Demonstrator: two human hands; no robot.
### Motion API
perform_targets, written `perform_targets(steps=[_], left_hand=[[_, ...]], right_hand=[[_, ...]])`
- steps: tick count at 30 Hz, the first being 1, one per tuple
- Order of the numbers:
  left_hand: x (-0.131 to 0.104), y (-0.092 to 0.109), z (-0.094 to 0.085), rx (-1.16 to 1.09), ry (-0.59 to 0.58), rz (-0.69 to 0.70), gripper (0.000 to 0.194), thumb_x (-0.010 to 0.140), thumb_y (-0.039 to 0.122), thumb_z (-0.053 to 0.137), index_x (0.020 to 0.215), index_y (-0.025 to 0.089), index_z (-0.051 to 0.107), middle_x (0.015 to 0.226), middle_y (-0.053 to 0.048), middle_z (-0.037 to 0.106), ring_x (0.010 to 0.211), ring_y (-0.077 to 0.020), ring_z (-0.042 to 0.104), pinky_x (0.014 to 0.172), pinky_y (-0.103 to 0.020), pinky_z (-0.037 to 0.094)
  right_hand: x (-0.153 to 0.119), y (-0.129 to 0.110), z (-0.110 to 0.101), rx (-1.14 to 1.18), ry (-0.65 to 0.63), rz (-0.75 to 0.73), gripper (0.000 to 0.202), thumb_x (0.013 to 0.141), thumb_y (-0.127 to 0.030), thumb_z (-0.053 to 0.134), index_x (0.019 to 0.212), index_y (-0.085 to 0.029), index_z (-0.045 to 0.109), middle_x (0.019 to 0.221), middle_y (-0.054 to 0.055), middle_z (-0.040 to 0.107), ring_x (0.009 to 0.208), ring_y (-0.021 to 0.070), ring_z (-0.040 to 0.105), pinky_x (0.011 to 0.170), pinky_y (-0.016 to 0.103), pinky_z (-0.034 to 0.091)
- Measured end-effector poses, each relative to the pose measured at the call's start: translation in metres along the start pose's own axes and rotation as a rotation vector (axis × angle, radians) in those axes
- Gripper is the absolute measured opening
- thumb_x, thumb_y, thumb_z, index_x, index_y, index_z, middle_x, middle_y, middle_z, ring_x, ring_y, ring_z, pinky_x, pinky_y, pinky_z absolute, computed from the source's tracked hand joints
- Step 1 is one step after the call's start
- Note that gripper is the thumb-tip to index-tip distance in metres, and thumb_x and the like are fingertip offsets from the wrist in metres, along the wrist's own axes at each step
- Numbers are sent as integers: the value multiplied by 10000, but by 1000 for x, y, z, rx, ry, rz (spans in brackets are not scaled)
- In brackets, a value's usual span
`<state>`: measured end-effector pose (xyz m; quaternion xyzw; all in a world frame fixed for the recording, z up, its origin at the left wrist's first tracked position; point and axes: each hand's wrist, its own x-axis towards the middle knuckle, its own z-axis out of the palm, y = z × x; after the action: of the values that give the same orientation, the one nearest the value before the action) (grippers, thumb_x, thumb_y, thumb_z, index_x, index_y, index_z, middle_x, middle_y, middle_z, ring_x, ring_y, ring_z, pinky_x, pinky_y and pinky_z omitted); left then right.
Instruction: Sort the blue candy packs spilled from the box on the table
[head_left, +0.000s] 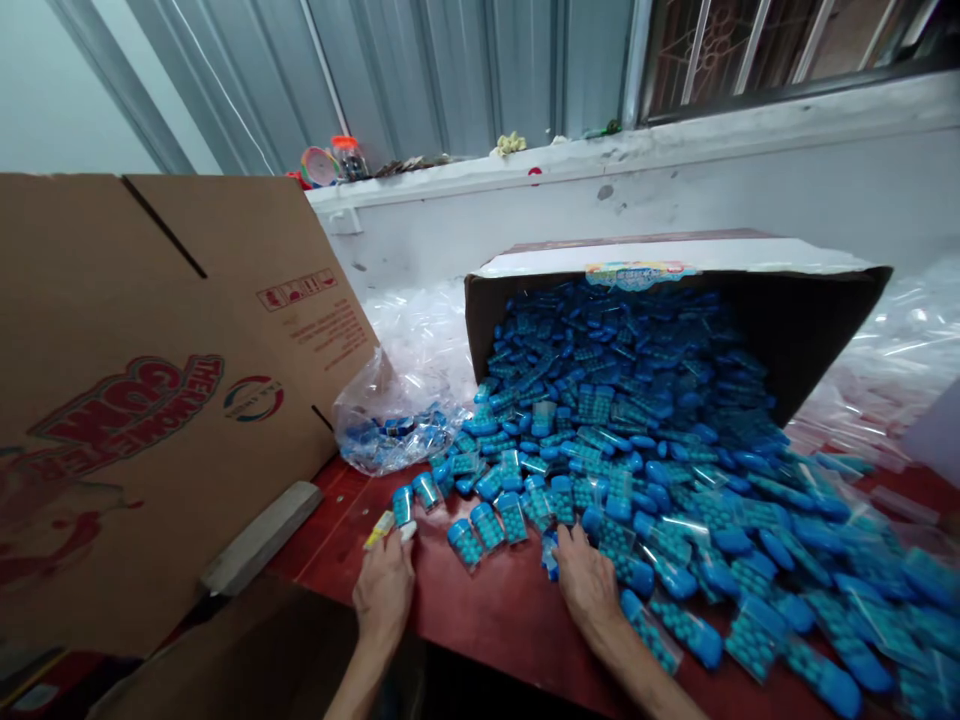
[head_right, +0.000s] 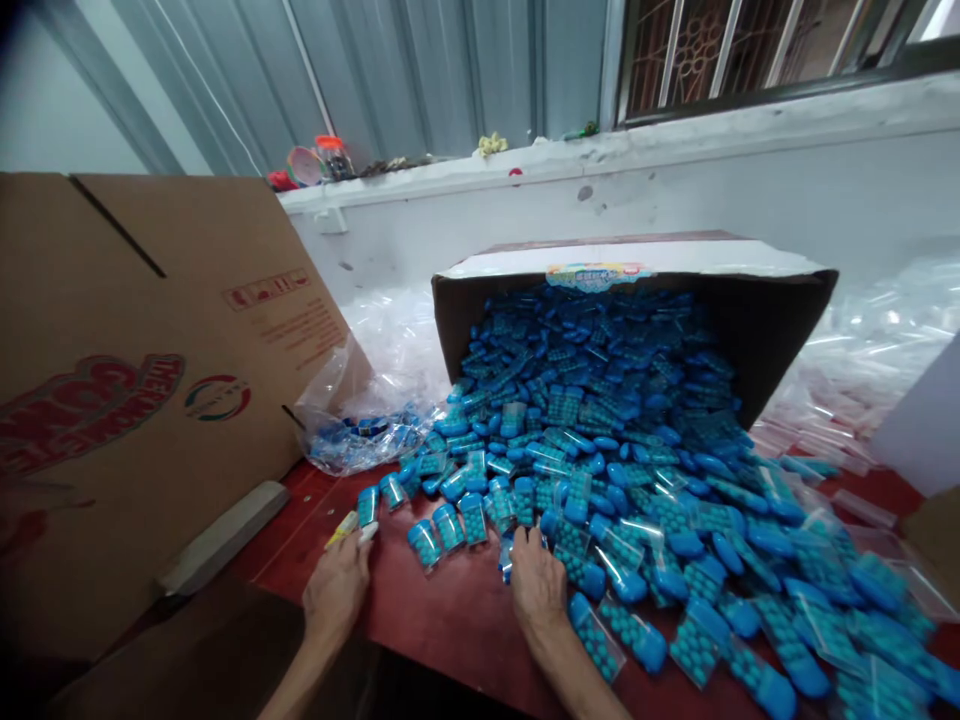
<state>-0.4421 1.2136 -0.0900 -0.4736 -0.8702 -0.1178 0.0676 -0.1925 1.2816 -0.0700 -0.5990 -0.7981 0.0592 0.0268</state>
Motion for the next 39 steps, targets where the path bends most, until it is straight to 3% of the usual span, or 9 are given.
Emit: perform_targets(steps=[4,7,15,21,23,27,29,34,39], left_hand=[[7,2,-8,-172,236,9,363,851,326,280,1098,191,510,1058,-76,582,903,-181,549,732,-261,403],[26,30,-21,-207,301,92,336,835,349,334,1040,193,549,896,-66,607,780,-184,556,645,-262,389],[86,159,-17,-222,99,384,317,804,361,404,1029,210,567,854,-80,581,795,-212,518,653,-292,370],[54,168,-23,-544,54,401,386,793,376,420,1103,169,519,985,-115,568,909,-236,503,776,-341,373],[27,161,-23,-789,-96,367,374,781,391,435,1075,180,532,934,-86,593,830,-206,537,730,-316,399],[-23,157,-11,-1225,-681,171,361,705,431,531,925,148,567,638,-13,593,506,-116,515,475,-227,382],[-38,160,-6,-1348,-876,45,318,687,441,543,765,133,557,479,26,516,386,-82,444,384,-195,313],[-56,165,-15,-1628,-968,-206,303,653,415,589,734,132,514,524,37,516,363,-51,443,336,-160,274],[-64,160,-21,-1641,-1035,-265,305,635,393,616,757,133,513,526,37,527,355,-47,449,328,-151,259]], right_hand=[[1,1,-2,17,-30,-21,215,859,-155,326,930,-195,525,975,90,560,775,185,608,594,261,433],[2,2,-4,32,-29,-4,163,841,-161,375,902,-193,522,941,74,570,779,183,604,593,253,421],[-3,6,-3,96,81,4,99,831,-219,421,872,-236,509,873,12,559,715,146,584,511,216,330],[-4,18,-17,259,204,-29,44,781,-206,471,812,-204,503,882,29,520,742,143,535,571,225,338],[-2,24,-23,405,200,-58,27,766,-198,477,782,-190,497,795,19,536,733,143,518,616,232,347],[2,35,-36,716,81,-105,77,757,-252,484,711,-191,492,652,-25,523,631,122,475,584,228,340],[4,40,-40,862,55,-118,78,733,-258,509,699,-189,497,663,-30,513,643,117,465,603,228,351],[-1,54,-39,1378,-225,-80,302,676,-279,588,951,-174,517,786,-8,535,728,118,500,674,240,390],[-13,59,-29,1571,-413,82,454,675,-347,614,1078,-179,491,747,-13,547,580,78,468,502,194,335]])
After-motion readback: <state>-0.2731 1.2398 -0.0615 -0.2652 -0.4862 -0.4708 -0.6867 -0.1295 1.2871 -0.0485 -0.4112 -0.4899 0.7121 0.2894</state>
